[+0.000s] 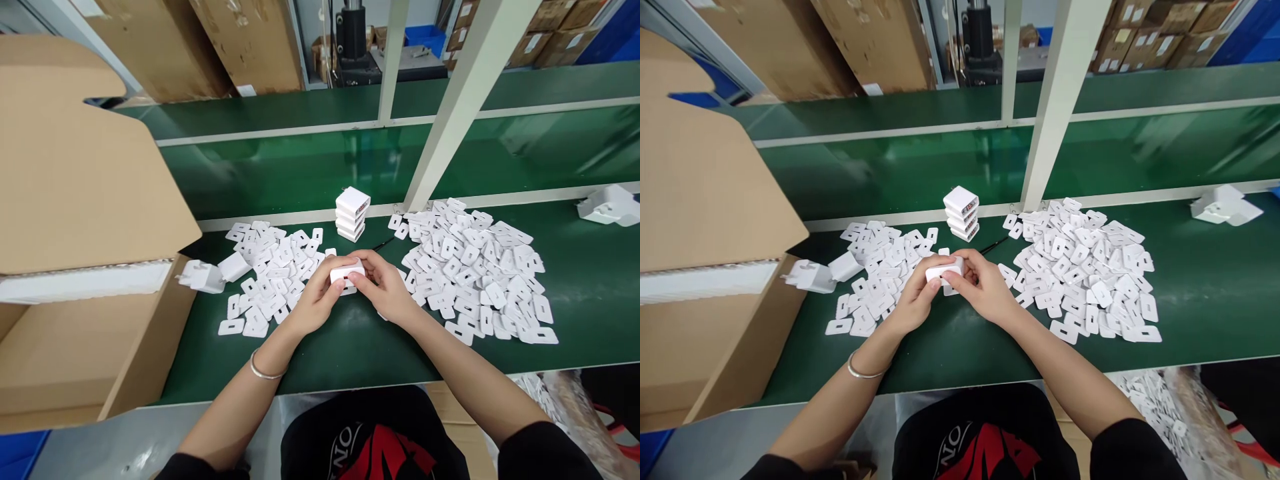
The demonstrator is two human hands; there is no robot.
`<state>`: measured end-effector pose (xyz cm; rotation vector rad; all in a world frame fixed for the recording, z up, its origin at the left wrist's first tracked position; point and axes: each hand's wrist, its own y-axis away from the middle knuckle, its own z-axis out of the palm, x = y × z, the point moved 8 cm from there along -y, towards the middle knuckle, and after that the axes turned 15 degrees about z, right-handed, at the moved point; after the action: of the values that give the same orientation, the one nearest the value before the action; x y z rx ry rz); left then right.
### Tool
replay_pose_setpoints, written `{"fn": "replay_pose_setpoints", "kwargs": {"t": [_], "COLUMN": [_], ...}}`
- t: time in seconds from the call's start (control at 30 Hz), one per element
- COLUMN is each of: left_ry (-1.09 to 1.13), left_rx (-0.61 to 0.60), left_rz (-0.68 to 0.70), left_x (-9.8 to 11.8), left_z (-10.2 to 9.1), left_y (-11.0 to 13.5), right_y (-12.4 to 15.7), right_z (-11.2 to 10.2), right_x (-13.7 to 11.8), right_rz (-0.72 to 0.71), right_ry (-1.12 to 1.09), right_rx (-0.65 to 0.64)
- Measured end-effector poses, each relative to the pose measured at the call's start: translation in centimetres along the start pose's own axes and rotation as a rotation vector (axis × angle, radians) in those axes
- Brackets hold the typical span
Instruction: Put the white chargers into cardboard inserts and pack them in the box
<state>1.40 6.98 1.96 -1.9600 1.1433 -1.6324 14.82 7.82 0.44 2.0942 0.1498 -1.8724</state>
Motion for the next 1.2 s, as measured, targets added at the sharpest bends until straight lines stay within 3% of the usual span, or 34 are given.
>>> {"fn": "replay_pose_setpoints", "kwargs": {"t": [0.13,0.4,0.87,1.2], "left_ry": [0.076,0.012,0.046,0.053], "left_rx": [-0.063,0.026,-0.007,-0.003], "left_rz": [-0.083,-0.049,-0.103,-0.081], "left_x": [-0.7,-1.1,-2.4,-2.1], "left_z": [-0.2,-1.0,-1.6,-1.1], "left_y": [0.1,-0.1,0.2,0.2], "right_y": [-0.3,-1.5,-2.6,-1.7], "right_z": [0.1,0.2,0.1,-0.8], "right_x": [0.3,-0.1,0.5,-0.5], "right_rz": [0.005,-0.042,-0.067,-0.176], "right_ry": [-0.023,-0.013,0.031,0.306], "right_rx": [-0.007,-0.018,0.021,0.152]}}
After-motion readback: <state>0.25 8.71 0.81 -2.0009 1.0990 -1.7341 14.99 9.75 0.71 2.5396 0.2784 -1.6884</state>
